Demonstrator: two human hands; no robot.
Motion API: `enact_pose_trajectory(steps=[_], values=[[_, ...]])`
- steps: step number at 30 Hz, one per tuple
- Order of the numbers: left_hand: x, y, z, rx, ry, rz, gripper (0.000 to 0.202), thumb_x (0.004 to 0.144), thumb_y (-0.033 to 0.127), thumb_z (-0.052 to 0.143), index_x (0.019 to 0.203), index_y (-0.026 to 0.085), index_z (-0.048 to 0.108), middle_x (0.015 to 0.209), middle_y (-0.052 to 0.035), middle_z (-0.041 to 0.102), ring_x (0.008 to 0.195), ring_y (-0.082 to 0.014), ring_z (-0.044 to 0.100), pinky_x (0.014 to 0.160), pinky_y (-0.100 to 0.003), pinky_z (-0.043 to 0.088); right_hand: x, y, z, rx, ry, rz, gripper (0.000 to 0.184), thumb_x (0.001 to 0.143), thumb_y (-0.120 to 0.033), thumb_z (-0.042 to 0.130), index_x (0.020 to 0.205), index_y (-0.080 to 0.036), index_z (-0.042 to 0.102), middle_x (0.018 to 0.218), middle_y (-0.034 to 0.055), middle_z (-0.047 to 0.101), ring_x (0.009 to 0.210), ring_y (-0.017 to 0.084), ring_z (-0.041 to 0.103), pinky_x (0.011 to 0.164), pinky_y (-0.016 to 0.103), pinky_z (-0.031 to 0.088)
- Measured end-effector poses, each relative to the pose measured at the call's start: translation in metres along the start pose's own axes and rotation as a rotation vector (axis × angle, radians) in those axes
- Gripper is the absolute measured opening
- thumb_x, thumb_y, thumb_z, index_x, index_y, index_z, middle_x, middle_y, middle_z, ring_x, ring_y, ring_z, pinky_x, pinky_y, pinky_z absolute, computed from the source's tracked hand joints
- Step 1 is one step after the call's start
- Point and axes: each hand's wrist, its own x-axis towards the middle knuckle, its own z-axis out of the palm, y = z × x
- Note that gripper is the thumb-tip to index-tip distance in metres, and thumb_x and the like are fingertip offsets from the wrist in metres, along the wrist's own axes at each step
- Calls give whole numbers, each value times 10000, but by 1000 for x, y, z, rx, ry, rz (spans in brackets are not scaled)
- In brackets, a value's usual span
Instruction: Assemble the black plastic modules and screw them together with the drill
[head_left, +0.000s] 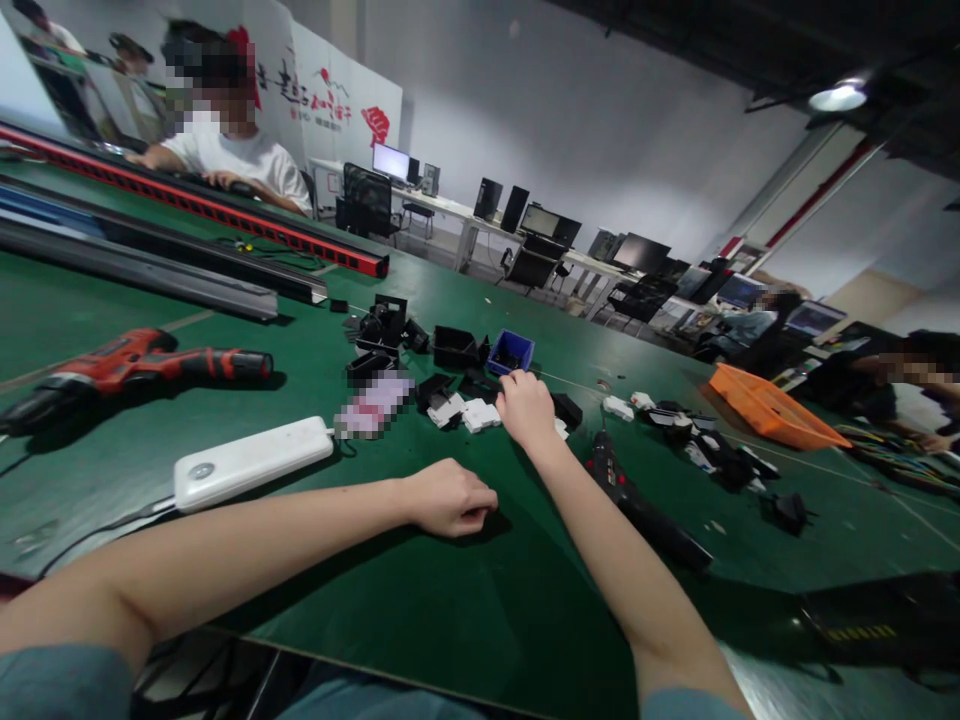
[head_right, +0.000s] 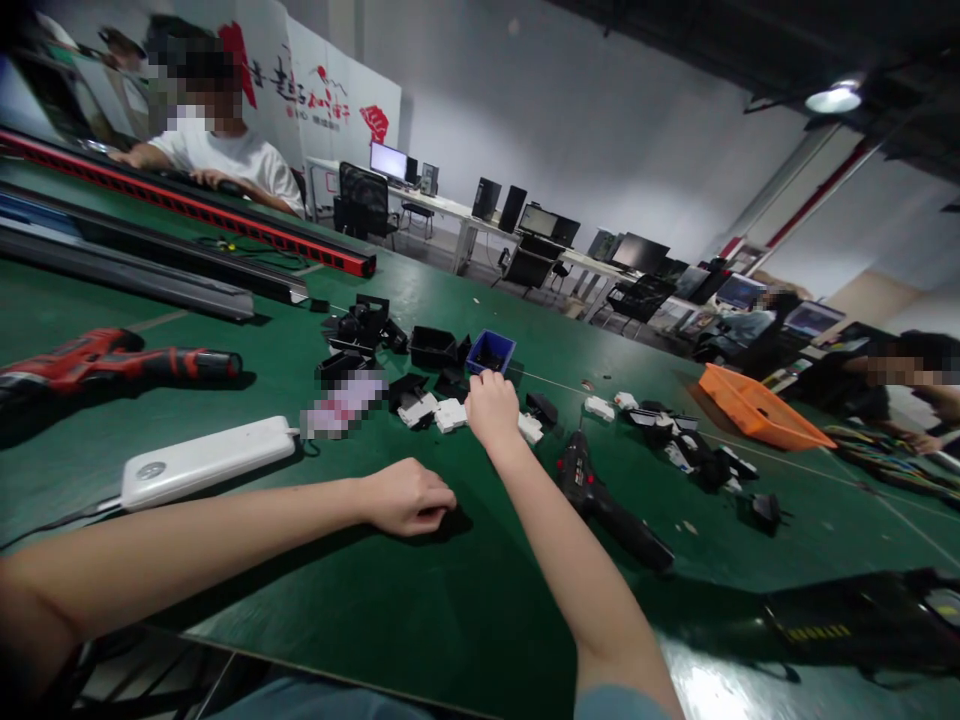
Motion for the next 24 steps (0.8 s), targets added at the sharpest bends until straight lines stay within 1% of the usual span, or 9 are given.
enact_pose_trajectory(steps=[4, 8, 10, 12, 15, 18, 19, 21, 24], values=[[-2, -3, -4, -87, 42, -106, 140, 815, 218, 525, 917, 218, 622, 730, -23, 674, 660, -157, 609, 572, -254, 342, 39, -7, 35, 7, 32, 56, 202, 860, -172, 512, 949, -83, 670, 1016, 200, 628, 1011, 305, 489, 862, 415, 358], [-5, -6, -7, -186, 102, -206, 151, 813, 212, 525, 911, 221, 639, 727, -12, 669, 646, -149, 597, 583, -242, 346, 42, -4, 47, 42, 70, 76, 205, 884, -145, 470, 913, -92, 666, 957, 188, 636, 958, 292, 505, 846, 414, 371], [-5, -8, -6, -244, 165, -302, 149, 811, 215, 526, 897, 220, 647, 697, -2, 650, 618, -142, 574, 588, -243, 344, 31, 0, 42, 59, 100, 93, 235, 922, -169, 432, 1003, -106, 644, 1032, 175, 622, 976, 280, 512, 857, 406, 384], [-3, -14, -3, -344, 260, -439, 131, 803, 217, 527, 861, 210, 644, 647, 10, 614, 575, -130, 535, 575, -241, 336, 14, 3, 32, 154, 192, 108, 251, 956, -207, 405, 1072, -133, 616, 1095, 152, 598, 1020, 265, 517, 890, 396, 398], [1, -27, 1, -647, 461, -645, 171, 850, 270, 460, 816, 187, 606, 588, 18, 548, 525, -116, 486, 524, -225, 331, -23, 6, 16, 495, 400, 113, 209, 965, -266, 441, 1074, -173, 594, 1095, 119, 573, 1045, 240, 535, 896, 375, 442], [4, -41, 2, -1034, 616, -795, 362, 935, 437, 308, 892, 181, 560, 562, 28, 503, 425, -100, 433, 424, -206, 304, -63, 1, 4, 816, 430, 142, 171, 949, -286, 487, 1073, -200, 568, 1042, 89, 568, 952, 217, 570, 787, 348, 496], [5, -43, 1, -1136, 604, -823, 418, 939, 496, 275, 921, 180, 547, 572, 23, 520, 387, -93, 419, 384, -201, 270, -76, -1, 2, 890, 408, 155, 164, 947, -285, 491, 1072, -205, 562, 1023, 81, 570, 923, 211, 576, 764, 342, 500], [5, -41, -4, -1317, 487, -816, 515, 921, 601, 250, 1014, 181, 534, 626, 0, 575, 345, -91, 423, 333, -197, 201, -96, -8, 1, 985, 353, 154, 149, 944, -276, 496, 1060, -213, 563, 1002, 71, 570, 914, 206, 576, 759, 340, 501], [4, -25, -12, -1631, 179, -797, 536, 877, 651, 354, 1106, 199, 528, 679, -5, 600, 350, -106, 460, 316, -199, 208, -115, -19, 2, 1055, 266, 76, 136, 938, -254, 503, 1048, -223, 576, 1007, 68, 574, 953, 211, 572, 807, 354, 497]])
